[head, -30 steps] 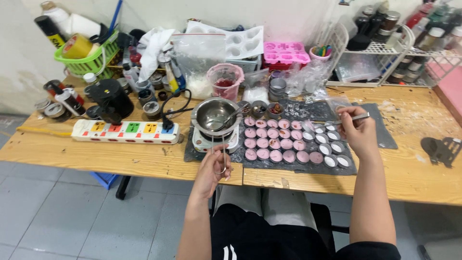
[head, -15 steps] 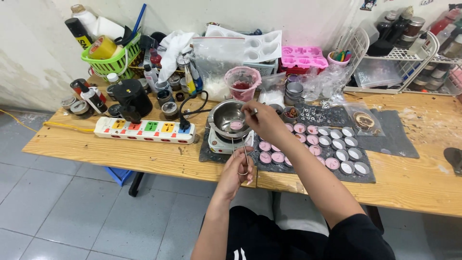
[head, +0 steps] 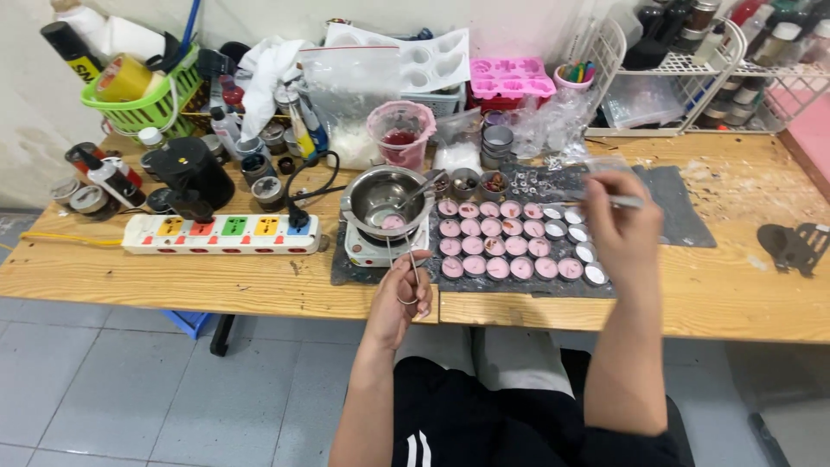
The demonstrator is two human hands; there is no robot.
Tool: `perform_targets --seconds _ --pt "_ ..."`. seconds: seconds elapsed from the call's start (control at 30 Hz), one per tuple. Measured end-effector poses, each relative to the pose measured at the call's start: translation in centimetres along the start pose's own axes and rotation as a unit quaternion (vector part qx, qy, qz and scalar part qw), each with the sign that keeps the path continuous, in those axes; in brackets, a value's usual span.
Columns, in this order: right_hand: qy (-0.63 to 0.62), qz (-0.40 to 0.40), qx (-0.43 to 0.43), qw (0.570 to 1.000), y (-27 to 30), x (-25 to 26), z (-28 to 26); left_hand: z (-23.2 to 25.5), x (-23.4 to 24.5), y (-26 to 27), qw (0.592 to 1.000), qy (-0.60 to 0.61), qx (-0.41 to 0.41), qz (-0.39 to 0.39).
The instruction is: Using a spoon to transfer melted wax and wicks into small containers to make candles.
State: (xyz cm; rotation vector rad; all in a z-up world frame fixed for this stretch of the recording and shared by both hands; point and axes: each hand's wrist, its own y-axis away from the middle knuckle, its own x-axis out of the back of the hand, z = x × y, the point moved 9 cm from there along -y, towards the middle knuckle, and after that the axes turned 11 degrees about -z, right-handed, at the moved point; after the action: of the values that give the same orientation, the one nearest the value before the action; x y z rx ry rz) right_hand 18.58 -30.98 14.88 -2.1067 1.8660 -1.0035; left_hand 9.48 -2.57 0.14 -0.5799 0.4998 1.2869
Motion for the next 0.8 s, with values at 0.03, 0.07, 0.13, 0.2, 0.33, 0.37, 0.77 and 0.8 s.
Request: perform_targets --seconds 0.03,0.07,0.13,0.2,0.33,0.37,0.77,0.8 --pt "0.002 0.002 -0.001 1.0 0.9 1.2 0.6 0.0 -0.1 0.0 1.0 0.001 0.002 -0.002" --pt "0.059 -0.005 -0.025 0.998 1.8 2.3 1.4 0.1 -0.2 -0.1 1.0 -0.007 -0.002 -0.001" --pt "0.118 -0.012 -0.051 0.992 3.2 3.9 3.6 0.0 -0.3 0.0 1.0 -0.014 -0.003 0.0" --pt "0.175 -0.072 -0.106 0.976 4.1 4.0 7.1 0.0 -0.1 -0.1 1.0 -0.016 -0.004 0.01" --pt "0.177 -0.098 -0.181 0.962 5.1 4.1 10.1 -0.2 -0.2 -0.1 1.0 -0.008 -0.001 0.009" --pt "0.178 -0.098 -0.196 0.959 5.3 4.1 10.8 -0.3 -0.2 0.0 1.0 -0.008 0.0 0.011" --pt "0.153 -0.099 -0.205 0.961 6.0 3.7 13.6 -0.5 0.0 -0.1 1.0 -0.002 -0.001 0.008" --pt "0.147 -0.097 -0.203 0.963 6.0 3.8 13.7 -0.4 0.0 0.0 1.0 -0.002 -0.001 0.01"
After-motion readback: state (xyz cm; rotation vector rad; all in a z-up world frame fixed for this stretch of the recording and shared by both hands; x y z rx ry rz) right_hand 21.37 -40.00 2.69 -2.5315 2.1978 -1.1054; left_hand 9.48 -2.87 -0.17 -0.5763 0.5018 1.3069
